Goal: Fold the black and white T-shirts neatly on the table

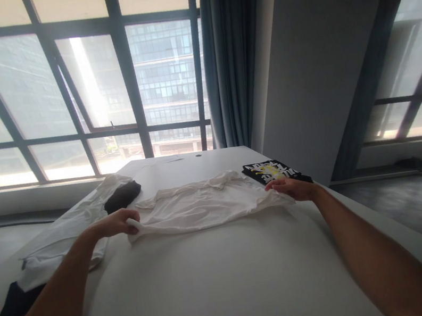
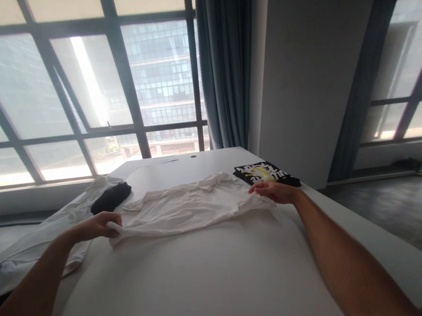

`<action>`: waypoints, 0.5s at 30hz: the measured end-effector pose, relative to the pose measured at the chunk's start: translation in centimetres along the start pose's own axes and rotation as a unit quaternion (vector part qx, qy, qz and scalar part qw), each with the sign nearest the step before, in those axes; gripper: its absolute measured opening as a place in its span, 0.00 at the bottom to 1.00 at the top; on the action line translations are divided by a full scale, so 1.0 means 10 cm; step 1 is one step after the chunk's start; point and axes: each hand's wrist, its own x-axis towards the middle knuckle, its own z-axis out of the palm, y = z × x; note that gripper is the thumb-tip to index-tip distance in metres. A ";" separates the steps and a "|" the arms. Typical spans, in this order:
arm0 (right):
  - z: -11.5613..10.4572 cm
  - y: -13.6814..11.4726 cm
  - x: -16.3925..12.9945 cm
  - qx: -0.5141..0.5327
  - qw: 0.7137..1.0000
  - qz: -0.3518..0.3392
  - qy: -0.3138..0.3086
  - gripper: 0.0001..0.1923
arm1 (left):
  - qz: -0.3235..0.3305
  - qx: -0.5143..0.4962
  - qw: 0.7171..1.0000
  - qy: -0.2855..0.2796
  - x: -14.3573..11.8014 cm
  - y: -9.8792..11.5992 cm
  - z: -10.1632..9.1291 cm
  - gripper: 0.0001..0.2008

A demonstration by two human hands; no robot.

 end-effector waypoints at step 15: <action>-0.01 0.37 0.35 -0.410 0.899 0.107 0.113 0.31 | -0.068 0.233 0.970 0.012 0.36 -0.18 0.36 0.45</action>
